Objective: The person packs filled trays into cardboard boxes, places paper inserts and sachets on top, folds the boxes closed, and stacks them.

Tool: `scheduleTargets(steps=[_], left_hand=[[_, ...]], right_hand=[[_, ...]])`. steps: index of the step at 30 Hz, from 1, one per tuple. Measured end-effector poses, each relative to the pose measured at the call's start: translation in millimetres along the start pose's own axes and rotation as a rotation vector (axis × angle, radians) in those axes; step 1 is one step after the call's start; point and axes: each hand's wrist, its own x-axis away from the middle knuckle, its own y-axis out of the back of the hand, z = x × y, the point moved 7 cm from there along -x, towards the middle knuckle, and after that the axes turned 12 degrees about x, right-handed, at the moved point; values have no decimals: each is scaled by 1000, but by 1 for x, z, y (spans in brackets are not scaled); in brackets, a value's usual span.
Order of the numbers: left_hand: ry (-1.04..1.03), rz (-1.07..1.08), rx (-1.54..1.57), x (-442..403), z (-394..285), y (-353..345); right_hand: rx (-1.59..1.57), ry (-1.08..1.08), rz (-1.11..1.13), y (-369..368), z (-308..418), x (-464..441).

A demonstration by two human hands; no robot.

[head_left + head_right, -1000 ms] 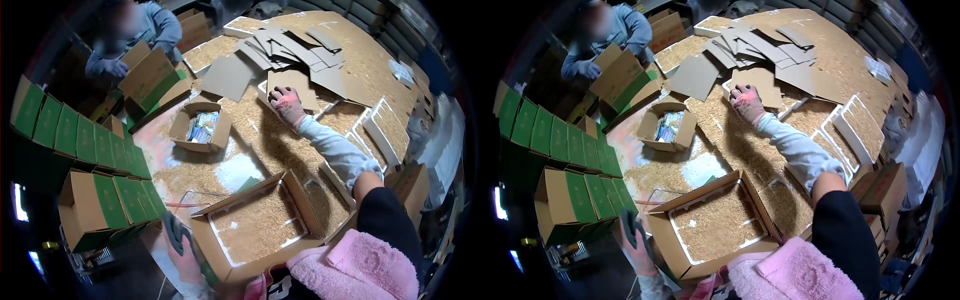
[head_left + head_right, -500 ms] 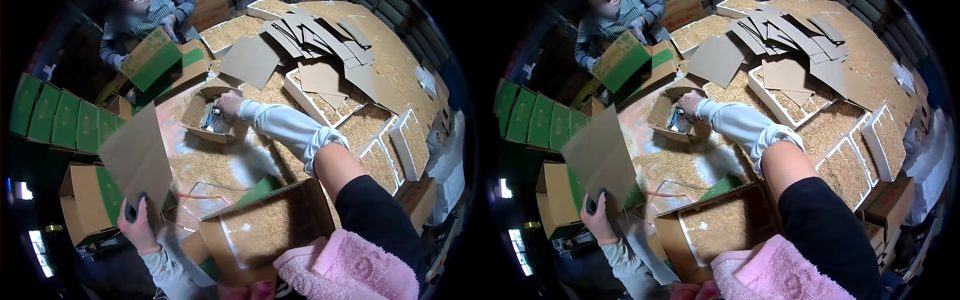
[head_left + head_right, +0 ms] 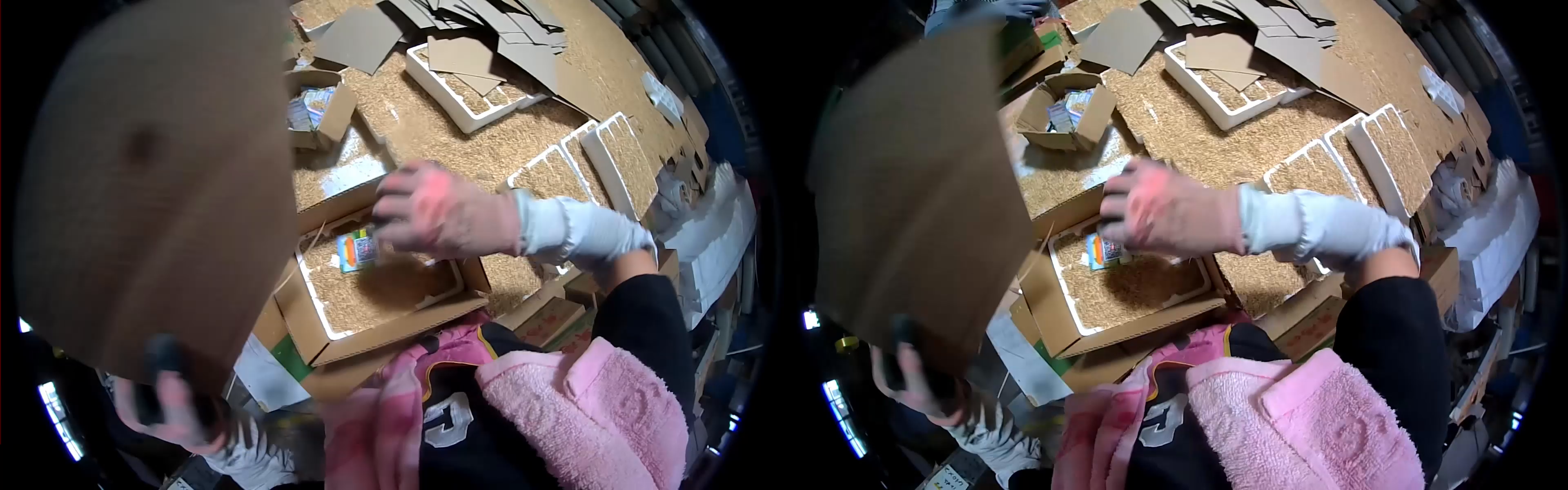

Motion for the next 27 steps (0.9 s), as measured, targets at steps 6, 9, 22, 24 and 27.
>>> scheduleTargets(steps=[6, 9, 22, 24, 27], left_hand=[[-176, 1091, -234, 35, -43, -187], [61, 1386, -230, 94, -11, -228], [1183, 408, 252, 234, 138, -180], [1110, 334, 362, 226, 145, -172], [749, 131, 420, 136, 139, -88]], right_hand=[[120, -684, -216, 57, -69, 119], [-290, -791, -45, 14, -47, 142], [-702, -1061, 333, -157, -6, 144], [-1345, -1201, 18, -138, 19, 117], [-1466, -1245, -244, -90, 26, 49]])
